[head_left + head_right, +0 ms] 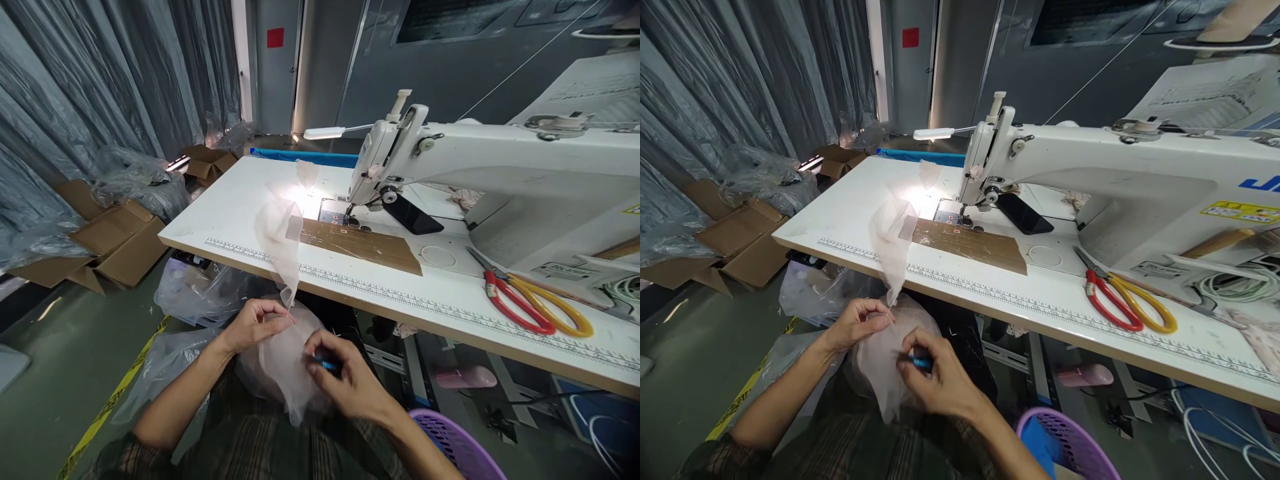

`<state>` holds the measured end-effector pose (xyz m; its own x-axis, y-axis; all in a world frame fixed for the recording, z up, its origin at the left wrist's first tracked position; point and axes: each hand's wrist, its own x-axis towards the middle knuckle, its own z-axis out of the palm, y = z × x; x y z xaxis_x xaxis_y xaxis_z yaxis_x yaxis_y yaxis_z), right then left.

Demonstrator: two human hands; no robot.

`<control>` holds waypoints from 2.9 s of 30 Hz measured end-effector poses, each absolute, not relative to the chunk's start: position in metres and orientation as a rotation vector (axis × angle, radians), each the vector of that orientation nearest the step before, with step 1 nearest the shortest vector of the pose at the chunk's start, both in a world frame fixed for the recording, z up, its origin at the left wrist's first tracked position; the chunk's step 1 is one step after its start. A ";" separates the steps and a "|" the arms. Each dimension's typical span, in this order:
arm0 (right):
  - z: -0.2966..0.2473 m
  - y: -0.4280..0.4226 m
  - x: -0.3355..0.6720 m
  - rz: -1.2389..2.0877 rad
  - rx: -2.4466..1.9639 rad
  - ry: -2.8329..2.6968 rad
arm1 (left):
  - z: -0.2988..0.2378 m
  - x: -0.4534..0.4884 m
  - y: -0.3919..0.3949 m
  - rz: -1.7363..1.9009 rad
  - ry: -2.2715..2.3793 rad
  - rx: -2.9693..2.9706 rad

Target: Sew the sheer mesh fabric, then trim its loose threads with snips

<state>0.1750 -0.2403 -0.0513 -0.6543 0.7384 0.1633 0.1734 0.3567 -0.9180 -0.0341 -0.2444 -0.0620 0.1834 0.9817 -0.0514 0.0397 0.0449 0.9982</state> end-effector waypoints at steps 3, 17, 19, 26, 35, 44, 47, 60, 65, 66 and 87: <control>-0.059 -0.222 0.172 1.363 -0.930 -1.942 | -0.056 -0.036 -0.249 1.014 1.206 1.359; -0.063 -0.201 0.145 1.216 -0.854 -2.128 | -0.049 -0.038 -0.254 1.045 1.208 1.365; -0.064 -0.201 0.144 1.217 -0.873 -2.107 | -0.049 -0.038 -0.254 1.058 1.210 1.309; -0.064 -0.207 0.144 1.208 -0.869 -2.143 | -0.050 -0.037 -0.252 1.022 1.253 1.255; -0.074 -0.228 0.157 1.526 -0.767 -1.899 | -0.048 -0.027 -0.251 0.947 1.220 1.399; -0.099 -0.238 0.201 1.303 -1.253 -2.018 | -0.087 -0.004 -0.257 1.117 1.241 2.397; -0.095 -0.224 0.203 0.903 -1.341 -2.122 | -0.100 -0.005 -0.261 0.956 1.032 2.354; -0.062 -0.189 0.181 1.204 -1.235 -1.733 | -0.135 -0.006 -0.259 0.939 1.000 2.248; -0.061 -0.188 0.137 1.425 -1.158 -1.495 | -0.143 0.007 -0.259 1.000 1.011 2.436; -0.060 -0.188 0.131 1.446 -1.162 -1.434 | -0.139 0.007 -0.259 1.039 1.000 2.471; -0.043 -0.260 0.171 1.297 -0.754 -2.024 | -0.057 -0.019 -0.249 1.087 1.259 1.845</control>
<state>0.1712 -0.2602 -0.0430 -0.6502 0.7360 0.1888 0.1362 0.3573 -0.9240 -0.0186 -0.2487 -0.0575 0.1966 0.9418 0.2727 0.4071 -0.3314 0.8511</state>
